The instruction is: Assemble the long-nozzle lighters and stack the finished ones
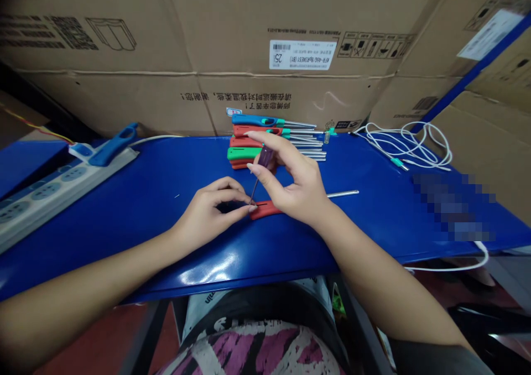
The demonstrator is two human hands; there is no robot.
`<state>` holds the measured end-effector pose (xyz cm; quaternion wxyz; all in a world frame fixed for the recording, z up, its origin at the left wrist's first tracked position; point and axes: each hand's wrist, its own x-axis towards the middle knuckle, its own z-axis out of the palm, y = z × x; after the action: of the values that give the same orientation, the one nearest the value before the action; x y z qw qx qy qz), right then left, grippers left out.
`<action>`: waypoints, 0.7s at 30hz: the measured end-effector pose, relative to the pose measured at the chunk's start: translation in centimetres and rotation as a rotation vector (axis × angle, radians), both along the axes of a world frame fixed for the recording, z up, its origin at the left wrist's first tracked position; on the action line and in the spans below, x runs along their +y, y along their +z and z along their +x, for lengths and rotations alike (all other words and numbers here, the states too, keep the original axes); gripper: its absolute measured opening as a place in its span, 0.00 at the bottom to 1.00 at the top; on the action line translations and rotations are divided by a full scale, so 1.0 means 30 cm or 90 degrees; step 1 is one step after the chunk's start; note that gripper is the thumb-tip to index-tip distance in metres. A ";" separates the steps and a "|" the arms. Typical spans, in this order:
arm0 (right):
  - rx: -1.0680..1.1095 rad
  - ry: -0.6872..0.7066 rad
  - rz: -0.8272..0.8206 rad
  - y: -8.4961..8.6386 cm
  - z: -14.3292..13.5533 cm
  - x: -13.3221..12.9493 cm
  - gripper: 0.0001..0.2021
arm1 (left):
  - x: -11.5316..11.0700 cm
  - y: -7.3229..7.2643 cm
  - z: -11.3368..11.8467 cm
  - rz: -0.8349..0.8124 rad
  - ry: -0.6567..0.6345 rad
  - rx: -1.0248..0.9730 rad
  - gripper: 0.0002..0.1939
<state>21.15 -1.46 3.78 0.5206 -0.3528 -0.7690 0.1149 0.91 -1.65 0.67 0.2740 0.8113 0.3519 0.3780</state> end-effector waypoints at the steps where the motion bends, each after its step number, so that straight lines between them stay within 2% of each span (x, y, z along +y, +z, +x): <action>1: -0.001 0.001 0.002 -0.001 0.001 0.001 0.21 | 0.000 0.000 0.001 0.003 0.000 -0.003 0.02; 10: -0.079 0.051 0.058 0.006 0.001 -0.002 0.21 | 0.000 -0.011 -0.005 0.030 -0.013 0.021 0.03; 16: -0.089 0.159 -0.013 0.025 -0.009 -0.011 0.21 | 0.001 -0.022 -0.004 0.029 -0.019 0.026 0.03; 21: -0.052 0.094 -0.002 0.010 -0.017 -0.005 0.18 | 0.001 -0.018 -0.001 0.032 -0.030 0.017 0.03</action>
<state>20.63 -1.60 4.09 0.4783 -0.3005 -0.8133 0.1396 0.86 -1.61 0.14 0.2580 0.8309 0.3267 0.3693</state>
